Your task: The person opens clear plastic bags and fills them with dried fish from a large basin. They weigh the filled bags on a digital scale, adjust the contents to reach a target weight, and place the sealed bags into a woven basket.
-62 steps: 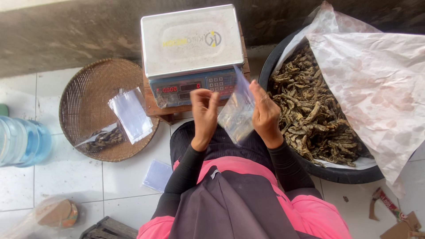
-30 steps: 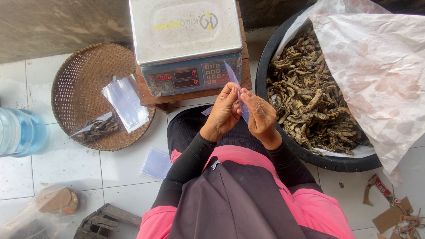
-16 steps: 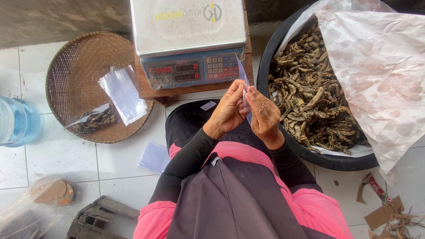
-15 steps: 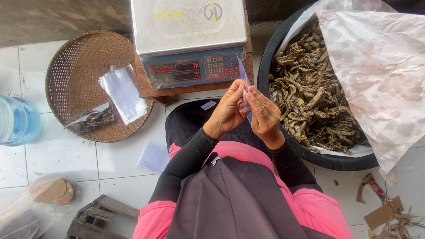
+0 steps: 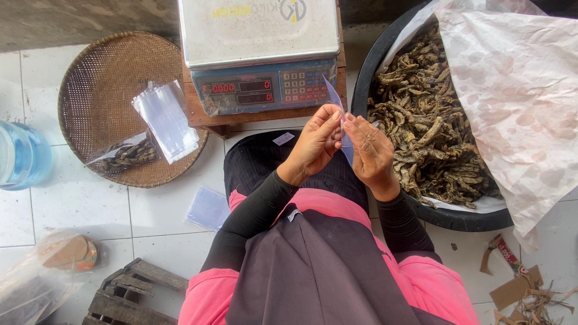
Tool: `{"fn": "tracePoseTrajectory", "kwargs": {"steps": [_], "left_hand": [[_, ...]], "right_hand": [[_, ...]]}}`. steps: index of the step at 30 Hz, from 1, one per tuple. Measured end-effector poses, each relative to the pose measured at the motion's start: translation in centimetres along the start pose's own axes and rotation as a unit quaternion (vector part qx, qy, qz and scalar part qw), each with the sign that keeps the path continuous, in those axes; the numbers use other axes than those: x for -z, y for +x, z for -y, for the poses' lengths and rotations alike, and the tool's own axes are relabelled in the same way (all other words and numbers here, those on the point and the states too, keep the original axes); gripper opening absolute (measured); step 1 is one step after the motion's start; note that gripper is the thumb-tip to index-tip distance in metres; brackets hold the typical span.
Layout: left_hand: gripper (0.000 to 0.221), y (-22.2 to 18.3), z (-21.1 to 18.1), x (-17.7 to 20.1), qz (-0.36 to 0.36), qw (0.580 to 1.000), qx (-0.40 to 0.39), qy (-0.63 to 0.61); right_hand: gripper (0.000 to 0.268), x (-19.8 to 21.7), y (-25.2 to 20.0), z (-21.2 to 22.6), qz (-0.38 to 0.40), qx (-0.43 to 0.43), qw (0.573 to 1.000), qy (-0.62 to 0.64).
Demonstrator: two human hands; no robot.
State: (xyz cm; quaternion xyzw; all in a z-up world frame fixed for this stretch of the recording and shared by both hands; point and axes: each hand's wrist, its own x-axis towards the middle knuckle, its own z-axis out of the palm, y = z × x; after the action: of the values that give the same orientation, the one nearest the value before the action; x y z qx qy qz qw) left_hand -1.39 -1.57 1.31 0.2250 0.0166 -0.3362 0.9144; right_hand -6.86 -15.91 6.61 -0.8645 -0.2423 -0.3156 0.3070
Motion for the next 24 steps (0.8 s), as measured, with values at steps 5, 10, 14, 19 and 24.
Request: {"fn": "tracePoseTrajectory", "kwargs": {"steps": [5, 10, 14, 19, 24], "left_hand": [[0.015, -0.5, -0.6, -0.4, -0.024, 0.987, -0.073, 0.138], [0.015, -0.8, -0.3, -0.7, -0.014, 0.996, -0.049, 0.079], [0.016, -0.5, 0.2, -0.3, 0.005, 0.999, -0.037, -0.033], [0.012, -0.2, 0.2, 0.5, 0.012, 0.999, -0.044, -0.026], [0.014, -0.1, 0.6, 0.7, 0.039, 0.996, -0.008, -0.084]], "right_hand": [[0.036, 0.4, -0.2, -0.1, 0.020, 0.009, 1.000, -0.014], [0.037, 0.5, -0.3, -0.1, 0.019, 0.008, 1.000, -0.014], [0.036, 0.2, -0.5, -0.1, 0.012, 0.009, 1.000, -0.009], [0.030, 0.2, -0.6, -0.1, 0.008, 0.019, 1.000, 0.001], [0.027, 0.2, -0.8, 0.0, 0.003, 0.012, 1.000, 0.029]]}}
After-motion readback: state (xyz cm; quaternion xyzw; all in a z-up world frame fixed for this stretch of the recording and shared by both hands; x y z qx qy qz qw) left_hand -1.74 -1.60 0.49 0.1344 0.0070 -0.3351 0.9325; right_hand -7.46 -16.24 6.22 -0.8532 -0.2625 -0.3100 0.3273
